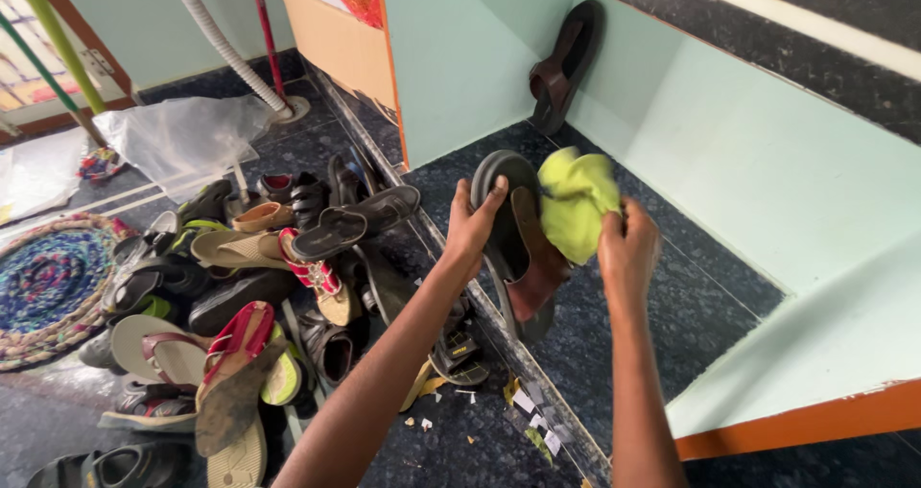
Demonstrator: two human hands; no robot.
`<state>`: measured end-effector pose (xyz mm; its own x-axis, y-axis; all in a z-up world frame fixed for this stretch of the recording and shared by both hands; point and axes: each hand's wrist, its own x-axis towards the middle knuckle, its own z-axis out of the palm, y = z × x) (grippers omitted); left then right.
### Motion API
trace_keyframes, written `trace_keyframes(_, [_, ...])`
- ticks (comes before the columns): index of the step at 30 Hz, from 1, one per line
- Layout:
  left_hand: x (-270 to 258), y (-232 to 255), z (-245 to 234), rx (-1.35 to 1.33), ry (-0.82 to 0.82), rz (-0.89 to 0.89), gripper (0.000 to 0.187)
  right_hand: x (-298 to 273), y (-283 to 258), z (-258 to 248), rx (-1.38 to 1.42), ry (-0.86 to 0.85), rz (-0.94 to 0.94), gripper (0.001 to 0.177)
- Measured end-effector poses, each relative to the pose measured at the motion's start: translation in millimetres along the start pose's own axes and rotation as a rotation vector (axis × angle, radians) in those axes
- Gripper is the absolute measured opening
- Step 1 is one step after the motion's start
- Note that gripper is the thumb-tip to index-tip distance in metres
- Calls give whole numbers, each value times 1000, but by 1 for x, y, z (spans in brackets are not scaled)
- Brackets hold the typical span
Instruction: The person wipes a brown sandal with a yellow cloth, cleaning the upper strap, the sole, and the interior. After finishing the first sandal, they place it on the floor and pick up a second black sandal to begin wiping it in the same manner.
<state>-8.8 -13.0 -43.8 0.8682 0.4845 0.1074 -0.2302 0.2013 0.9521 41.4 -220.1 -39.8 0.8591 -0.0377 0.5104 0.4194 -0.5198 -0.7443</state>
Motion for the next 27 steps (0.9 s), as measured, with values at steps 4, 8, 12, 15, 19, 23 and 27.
trace_keyframes(4, [1, -10, 6, -18, 83, -102, 58, -29, -40, 3, 264, 89, 48, 21])
trace_keyframes(8, [5, -14, 9, -150, 128, -135, 57, -66, -67, 30, 215, 42, -210, 25])
trace_keyframes(12, [-1, -2, 4, -291, 93, -164, 52, -85, -79, 50, 248, -87, -487, 43])
trace_keyframes(15, [-8, 3, -1, -354, 35, -145, 45, -79, -81, 55, 200, -198, -404, 49])
trace_keyframes(19, [-6, -2, -10, -292, -57, 12, 43, -71, -84, 53, -52, -242, -322, 53])
trace_keyframes(23, [-4, -8, -15, -53, -87, 42, 41, -67, -86, 50, -200, -460, -88, 58])
trace_keyframes(27, [-6, -10, -17, -110, -165, 41, 44, -58, -68, 63, 17, -431, -139, 66])
